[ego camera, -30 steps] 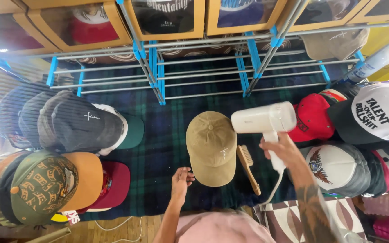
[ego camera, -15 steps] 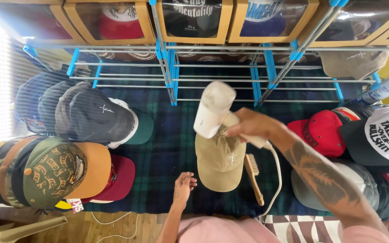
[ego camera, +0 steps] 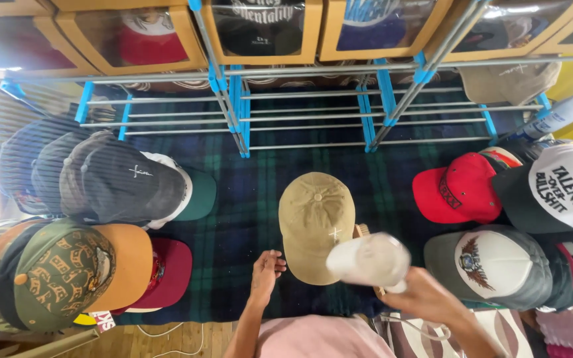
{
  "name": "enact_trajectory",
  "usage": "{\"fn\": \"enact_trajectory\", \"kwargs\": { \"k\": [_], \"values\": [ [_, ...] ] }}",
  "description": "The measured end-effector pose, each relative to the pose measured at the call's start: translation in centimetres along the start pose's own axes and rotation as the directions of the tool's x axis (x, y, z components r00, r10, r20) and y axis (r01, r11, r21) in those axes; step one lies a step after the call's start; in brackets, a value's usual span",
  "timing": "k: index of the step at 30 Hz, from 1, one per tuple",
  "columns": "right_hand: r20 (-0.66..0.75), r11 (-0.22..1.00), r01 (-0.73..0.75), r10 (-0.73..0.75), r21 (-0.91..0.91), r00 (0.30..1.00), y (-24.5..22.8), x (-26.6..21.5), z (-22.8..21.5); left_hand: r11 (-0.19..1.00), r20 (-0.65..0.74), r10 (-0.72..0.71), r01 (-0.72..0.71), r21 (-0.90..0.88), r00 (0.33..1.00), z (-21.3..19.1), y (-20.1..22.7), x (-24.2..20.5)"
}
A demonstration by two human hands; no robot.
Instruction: Cleaning and shaping baseball caps using a brush and a handheld steamer.
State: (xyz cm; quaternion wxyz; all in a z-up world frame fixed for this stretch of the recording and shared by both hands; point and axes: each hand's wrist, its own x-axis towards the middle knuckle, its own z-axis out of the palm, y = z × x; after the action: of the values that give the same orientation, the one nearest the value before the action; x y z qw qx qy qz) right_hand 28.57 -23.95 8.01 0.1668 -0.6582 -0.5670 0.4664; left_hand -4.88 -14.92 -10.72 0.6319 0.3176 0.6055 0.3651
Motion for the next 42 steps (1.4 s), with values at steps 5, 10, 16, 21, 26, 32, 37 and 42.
{"fn": "enact_trajectory", "kwargs": {
  "k": [5, 10, 16, 21, 26, 32, 37, 42],
  "values": [
    [-0.221, 0.960, -0.169, 0.219, 0.223, 0.950, 2.9, 1.5, -2.4, 1.000, 0.033, 0.007, -0.007, 0.027, 0.999, 0.5, -0.5, 1.2],
    [-0.380, 0.898, 0.079, 0.102, 0.433, 0.919, 0.2, 6.0, -3.1, 0.999, 0.049, 0.037, -0.039, 0.035, 0.998, 1.7, 0.5, 1.5],
    [-0.180, 0.870, 0.203, -0.134, 0.449, 0.974, -9.0, 7.1, -3.2, 0.988, 0.116, 0.131, -0.119, -0.103, 0.985, 2.2, 2.3, 1.0],
    [-0.126, 0.976, -0.025, 0.054, 0.217, 0.991, -11.8, 6.6, -3.4, 0.993, 0.090, 0.096, -0.088, -0.084, 0.991, 2.0, 1.9, 1.3],
    [-0.159, 0.935, 0.268, -0.236, 0.230, 0.959, -7.5, 6.0, 0.1, 0.994, 0.056, 0.071, -0.066, -0.087, 0.996, 1.2, 1.8, 1.3],
    [-0.186, 0.930, 0.363, -0.347, 0.061, 0.919, 1.5, 1.5, 5.9, 0.998, 0.045, 0.024, -0.021, -0.053, 0.999, 1.0, 2.1, 1.2],
    [-0.277, 0.895, -0.162, 0.294, 0.415, 0.915, 1.2, -3.1, 6.3, 0.998, 0.075, 0.037, -0.033, -0.056, 0.996, 1.2, 1.2, 1.6],
    [-0.338, 0.840, -0.026, 0.246, 0.541, 0.908, 9.0, -3.6, 7.4, 1.000, 0.069, 0.013, -0.014, 0.006, 0.998, 1.5, 1.0, 1.7]
  ]
}}
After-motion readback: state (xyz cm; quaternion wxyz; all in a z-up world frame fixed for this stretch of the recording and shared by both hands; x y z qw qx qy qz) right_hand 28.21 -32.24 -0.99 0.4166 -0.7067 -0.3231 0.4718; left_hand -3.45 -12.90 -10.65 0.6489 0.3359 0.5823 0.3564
